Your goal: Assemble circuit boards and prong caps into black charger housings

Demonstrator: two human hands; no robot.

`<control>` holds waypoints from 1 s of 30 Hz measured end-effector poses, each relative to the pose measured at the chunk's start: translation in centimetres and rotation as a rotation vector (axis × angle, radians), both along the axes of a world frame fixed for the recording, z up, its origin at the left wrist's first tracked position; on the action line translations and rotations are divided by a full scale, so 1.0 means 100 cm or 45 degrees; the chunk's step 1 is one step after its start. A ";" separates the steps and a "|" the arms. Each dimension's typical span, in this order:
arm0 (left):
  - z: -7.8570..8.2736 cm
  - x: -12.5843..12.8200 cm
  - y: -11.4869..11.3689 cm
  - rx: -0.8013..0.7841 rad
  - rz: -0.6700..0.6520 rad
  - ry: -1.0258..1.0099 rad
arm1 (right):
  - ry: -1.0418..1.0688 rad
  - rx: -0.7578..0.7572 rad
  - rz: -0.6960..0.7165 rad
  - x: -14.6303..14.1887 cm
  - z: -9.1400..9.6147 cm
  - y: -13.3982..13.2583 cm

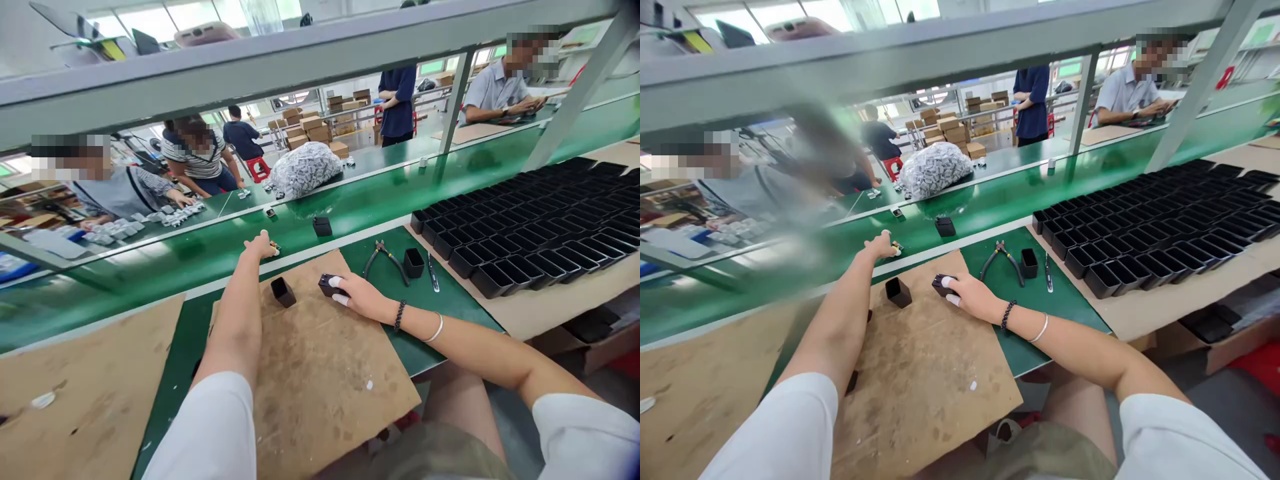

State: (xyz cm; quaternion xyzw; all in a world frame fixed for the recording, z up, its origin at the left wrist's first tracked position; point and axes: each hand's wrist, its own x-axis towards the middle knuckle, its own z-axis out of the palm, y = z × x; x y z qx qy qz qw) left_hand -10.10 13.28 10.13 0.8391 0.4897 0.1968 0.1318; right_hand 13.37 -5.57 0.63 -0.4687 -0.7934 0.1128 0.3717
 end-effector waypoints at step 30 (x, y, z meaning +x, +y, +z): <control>-0.029 0.043 -0.149 -0.293 -0.178 0.001 | 0.172 -0.096 0.272 0.013 0.005 0.009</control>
